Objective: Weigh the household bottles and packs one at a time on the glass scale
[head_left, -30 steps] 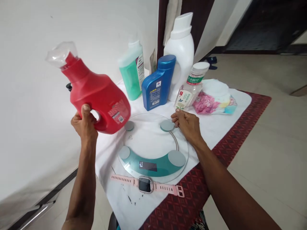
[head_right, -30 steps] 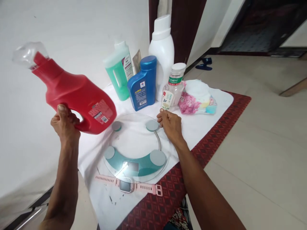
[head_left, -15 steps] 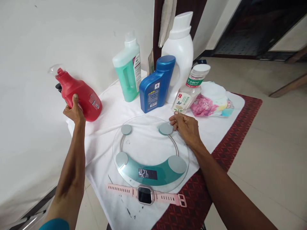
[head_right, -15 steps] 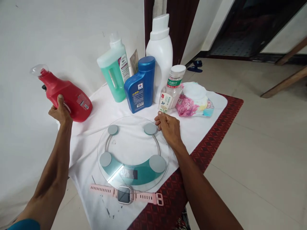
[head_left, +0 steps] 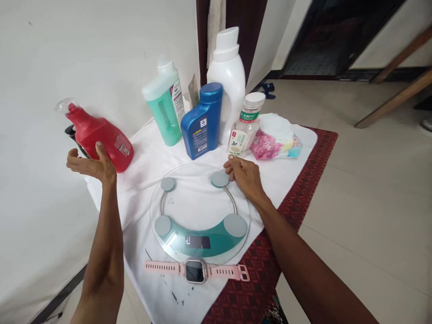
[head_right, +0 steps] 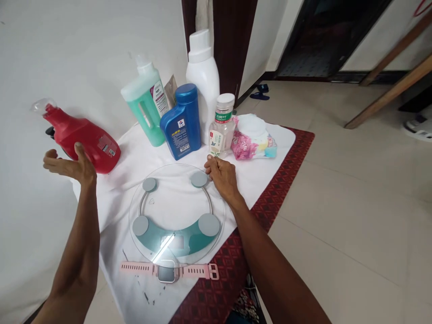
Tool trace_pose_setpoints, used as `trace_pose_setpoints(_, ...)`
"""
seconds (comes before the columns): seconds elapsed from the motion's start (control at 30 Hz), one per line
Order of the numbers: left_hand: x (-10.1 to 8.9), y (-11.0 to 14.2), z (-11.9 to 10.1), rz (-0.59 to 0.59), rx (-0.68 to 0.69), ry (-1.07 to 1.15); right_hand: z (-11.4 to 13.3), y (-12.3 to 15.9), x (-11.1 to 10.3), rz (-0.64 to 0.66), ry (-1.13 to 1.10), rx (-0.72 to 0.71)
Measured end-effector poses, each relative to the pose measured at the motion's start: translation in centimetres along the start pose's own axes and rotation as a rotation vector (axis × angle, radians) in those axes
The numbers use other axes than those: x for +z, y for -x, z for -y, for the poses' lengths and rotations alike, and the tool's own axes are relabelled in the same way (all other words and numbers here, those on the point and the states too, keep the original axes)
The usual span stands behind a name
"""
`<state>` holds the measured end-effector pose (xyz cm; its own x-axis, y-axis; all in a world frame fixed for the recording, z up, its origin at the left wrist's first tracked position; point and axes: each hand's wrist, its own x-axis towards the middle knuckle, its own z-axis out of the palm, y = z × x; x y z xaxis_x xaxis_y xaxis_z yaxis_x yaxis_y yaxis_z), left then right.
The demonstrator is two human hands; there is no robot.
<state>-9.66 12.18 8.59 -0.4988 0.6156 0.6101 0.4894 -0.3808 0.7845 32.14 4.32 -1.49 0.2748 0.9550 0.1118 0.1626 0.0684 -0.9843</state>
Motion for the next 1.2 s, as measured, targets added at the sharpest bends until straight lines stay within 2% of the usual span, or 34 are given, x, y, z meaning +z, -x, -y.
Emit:
trace_pose_setpoints(0.03,1.0,1.2,-0.9,-0.146,0.103,-0.034,0.1,0.0,0.0,-0.001,0.0,-0.003)
trace_pose_setpoints(0.07,2.3,2.5,-1.8,-0.21,0.197,-0.057,0.1,0.0,0.0,-0.002,-0.002,-0.008)
trace_pose_setpoints(0.1,3.9,3.8,-2.7,-0.115,0.242,-0.061,0.2,0.0,0.0,0.0,-0.005,-0.012)
trace_pose_setpoints(0.13,5.7,5.0,-3.4,0.064,0.222,-0.022,0.2,0.0,0.0,0.002,-0.007,-0.016)
trace_pose_setpoints(0.2,9.7,6.9,-4.6,0.361,0.107,0.081,0.2,0.1,0.0,0.006,-0.016,-0.019)
trace_pose_setpoints(0.27,13.6,8.1,-5.3,0.521,-0.006,0.129,0.2,0.1,0.1,0.01,-0.03,-0.011)
trace_pose_setpoints(0.33,16.8,8.8,-5.7,0.616,-0.116,0.186,0.1,0.0,0.0,0.02,-0.045,-0.001)
trace_pose_setpoints(0.4,19.0,9.2,-6.0,0.654,-0.21,0.272,0.0,-0.1,0.0,0.034,-0.042,-0.008)
trace_pose_setpoints(0.47,20.2,9.7,-6.3,0.621,-0.257,0.354,-0.1,-0.2,0.0,0.042,-0.022,-0.026)
trace_pose_setpoints(0.53,20.7,10.2,-6.6,0.558,-0.263,0.4,-0.2,-0.2,-0.1,0.043,0.003,-0.039)
trace_pose_setpoints(0.63,20.1,10.7,-7.1,0.485,-0.26,0.433,-0.2,-0.3,0.0,0.052,0.026,-0.029)
trace_pose_setpoints(0.73,18.2,10.6,-7.7,0.427,-0.231,0.45,-0.1,-0.4,0.0,0.056,0.049,-0.023)
trace_pose_setpoints(0.87,13.8,9.8,-9.4,0.387,-0.137,0.438,0.0,-0.4,0.0,0.048,0.084,-0.042)
trace_pose_setpoints(1.0,8.9,9.8,-12.5,0.372,-0.057,0.46,0.1,-0.3,0.0,0.047,0.073,-0.038)
trace_pose_setpoints(1.1,5.5,11.1,-14.5,0.401,-0.047,0.466,0.2,-0.2,-0.1,0.041,0.048,-0.038)
trace_pose_setpoints(1.2,2.1,13.2,-15.1,0.434,-0.111,0.376,0.2,-0.2,-0.1,0.044,0.04,-0.045)
